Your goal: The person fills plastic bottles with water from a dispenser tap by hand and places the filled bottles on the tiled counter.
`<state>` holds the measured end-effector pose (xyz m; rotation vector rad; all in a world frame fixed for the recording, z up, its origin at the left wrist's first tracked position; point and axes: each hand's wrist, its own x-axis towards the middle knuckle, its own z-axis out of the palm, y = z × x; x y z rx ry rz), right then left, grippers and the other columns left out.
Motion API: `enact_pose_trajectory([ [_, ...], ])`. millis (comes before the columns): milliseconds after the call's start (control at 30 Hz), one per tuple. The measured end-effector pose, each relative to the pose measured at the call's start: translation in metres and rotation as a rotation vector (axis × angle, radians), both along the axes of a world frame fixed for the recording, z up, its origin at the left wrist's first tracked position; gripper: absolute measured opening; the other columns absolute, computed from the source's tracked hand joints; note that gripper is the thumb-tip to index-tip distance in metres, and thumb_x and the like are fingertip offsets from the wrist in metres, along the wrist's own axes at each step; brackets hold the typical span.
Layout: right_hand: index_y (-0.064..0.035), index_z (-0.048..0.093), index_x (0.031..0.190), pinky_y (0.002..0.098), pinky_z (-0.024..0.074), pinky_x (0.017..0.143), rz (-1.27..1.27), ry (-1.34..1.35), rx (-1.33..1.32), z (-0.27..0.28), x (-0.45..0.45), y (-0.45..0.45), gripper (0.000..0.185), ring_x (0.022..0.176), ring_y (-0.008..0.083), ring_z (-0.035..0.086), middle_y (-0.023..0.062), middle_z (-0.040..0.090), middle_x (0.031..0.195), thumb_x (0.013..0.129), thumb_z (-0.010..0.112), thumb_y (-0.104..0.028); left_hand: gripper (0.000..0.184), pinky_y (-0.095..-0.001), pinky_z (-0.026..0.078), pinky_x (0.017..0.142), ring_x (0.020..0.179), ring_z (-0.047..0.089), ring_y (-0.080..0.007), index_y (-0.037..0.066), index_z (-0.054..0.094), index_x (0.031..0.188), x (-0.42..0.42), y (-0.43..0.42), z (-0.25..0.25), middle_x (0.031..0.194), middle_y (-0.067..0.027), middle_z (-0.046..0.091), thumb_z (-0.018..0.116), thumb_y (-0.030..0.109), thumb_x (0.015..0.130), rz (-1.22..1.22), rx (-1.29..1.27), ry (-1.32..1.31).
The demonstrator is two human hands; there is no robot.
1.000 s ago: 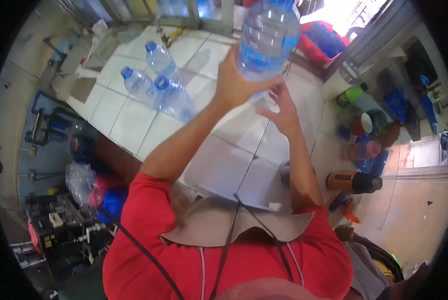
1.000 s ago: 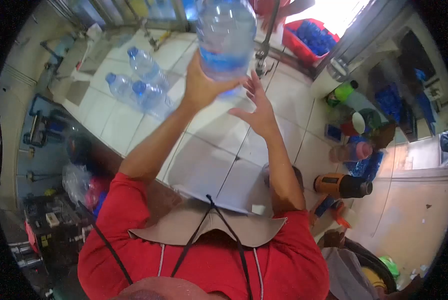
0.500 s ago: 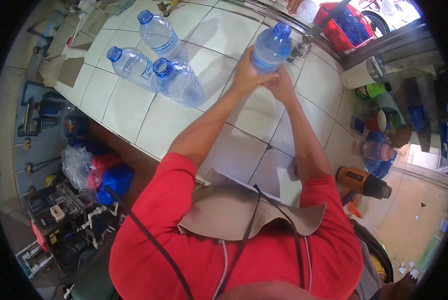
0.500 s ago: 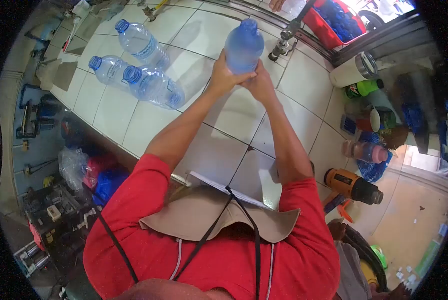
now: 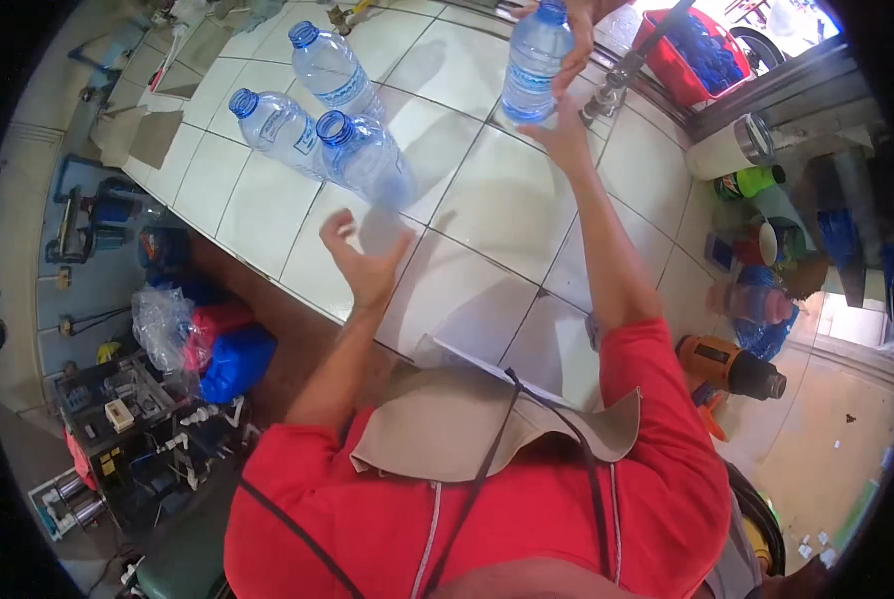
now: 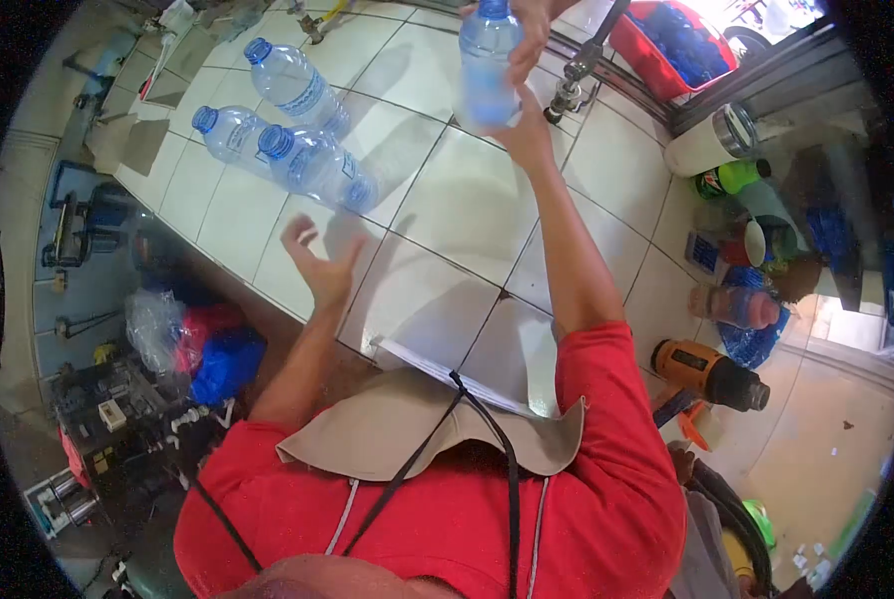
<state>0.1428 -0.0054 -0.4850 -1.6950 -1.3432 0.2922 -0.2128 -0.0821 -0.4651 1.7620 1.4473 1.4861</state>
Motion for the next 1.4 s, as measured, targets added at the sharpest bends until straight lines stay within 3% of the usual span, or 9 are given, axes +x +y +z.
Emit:
enact_pose_trajectory([
  [167,-0.0027,0.056,0.103,0.0297,0.0488,0.069,-0.388,0.02,0.174,-0.028,0.024,-0.052,0.035,0.074,0.0178,0.056,0.0066,0.059,0.091,0.08,0.077,-0.018,0.079,-0.0382,0.044,0.096,0.104,0.056,-0.0286,-0.002,0.044,0.128,0.023,0.045,0.006,0.114,-0.0129,0.055,0.089,0.017,0.066,-0.125,-0.173,-0.185],
  [233,-0.0017,0.057,0.113,0.0306,0.0504,0.074,-0.505,0.082,0.241,-0.036,0.044,-0.05,0.042,0.084,0.0207,0.059,0.0106,0.06,0.104,0.079,0.075,-0.017,0.086,-0.0395,0.042,0.101,0.111,0.054,-0.0293,0.0,0.041,0.135,0.035,0.044,0.005,0.123,-0.0146,0.052,0.088,0.014,0.065,-0.144,-0.211,-0.174],
  [267,-0.0009,0.051,0.13,0.0334,0.0495,0.088,-0.561,-0.403,0.33,-0.085,0.081,-0.031,0.06,0.101,0.0257,0.06,0.015,0.059,0.12,0.078,0.075,-0.022,0.093,-0.0409,0.041,0.105,0.118,0.053,-0.03,0.002,0.038,0.142,0.043,0.045,0.012,0.132,-0.0164,0.05,0.088,0.012,0.064,-0.141,-0.279,-0.143],
  [300,-0.0009,0.045,0.14,0.0361,0.0437,0.1,-0.512,0.062,0.077,-0.044,0.064,-0.037,0.073,0.115,0.0286,0.056,0.0163,0.057,0.129,0.08,0.075,-0.028,0.09,-0.0405,0.042,0.104,0.117,0.054,-0.0297,0.002,0.04,0.14,0.054,0.039,0.026,0.13,-0.0154,0.052,0.087,0.01,0.064,-0.194,-0.188,-0.175],
  [367,-0.0043,0.038,0.144,0.0389,0.0515,0.088,-0.454,-0.388,0.224,-0.017,0.061,-0.019,0.082,0.104,0.0316,0.06,0.0161,0.053,0.129,0.076,0.076,-0.03,0.087,-0.0387,0.046,0.099,0.111,0.058,-0.0283,0.003,0.041,0.138,0.087,0.034,0.098,0.124,-0.0139,0.056,0.085,0.006,0.064,-0.316,0.001,-0.245],
  [433,-0.0068,0.033,0.15,0.0338,0.0479,0.094,-0.28,0.321,0.059,-0.028,0.072,-0.014,0.085,0.113,0.0287,0.057,0.0125,0.054,0.13,0.079,0.075,-0.029,0.087,-0.0364,0.048,0.096,0.106,0.06,-0.0256,0.003,0.041,0.14,0.113,0.039,0.186,0.125,-0.0151,0.056,0.084,0.004,0.065,-0.5,0.168,-0.279],
  [667,-0.0138,0.027,0.155,0.0337,0.0511,0.074,-0.331,0.111,0.154,-0.021,0.063,-0.021,0.082,0.086,0.0215,0.065,0.008,0.057,0.117,0.084,0.068,-0.013,0.075,-0.0348,0.051,0.089,0.1,0.062,-0.0226,0.002,0.048,0.138,0.178,0.056,0.409,0.114,-0.0131,0.064,0.083,0.005,0.072,-0.859,0.125,-0.363],
  [933,-0.0118,0.026,0.155,0.0365,0.048,0.095,-0.263,0.263,0.057,-0.006,0.059,-0.028,0.087,0.116,0.0314,0.058,0.0149,0.051,0.139,0.081,0.071,-0.014,0.069,-0.0321,0.05,0.083,0.095,0.065,-0.0226,-0.001,0.053,0.132,0.192,0.045,0.452,0.11,-0.0147,0.067,0.085,0.02,0.074,-0.923,0.197,-0.383],
  [1400,-0.0124,0.015,0.158,0.0385,0.0498,0.093,-0.321,-0.12,0.189,-0.012,0.042,-0.037,0.1,0.122,0.0341,0.055,0.0172,0.037,0.152,0.077,0.073,-0.014,0.084,-0.0344,0.058,0.07,0.085,0.068,-0.0295,-0.007,0.049,0.129,0.207,0.062,0.46,0.107,-0.0243,0.064,0.089,0.032,0.066,-0.665,0.287,-0.278],
])
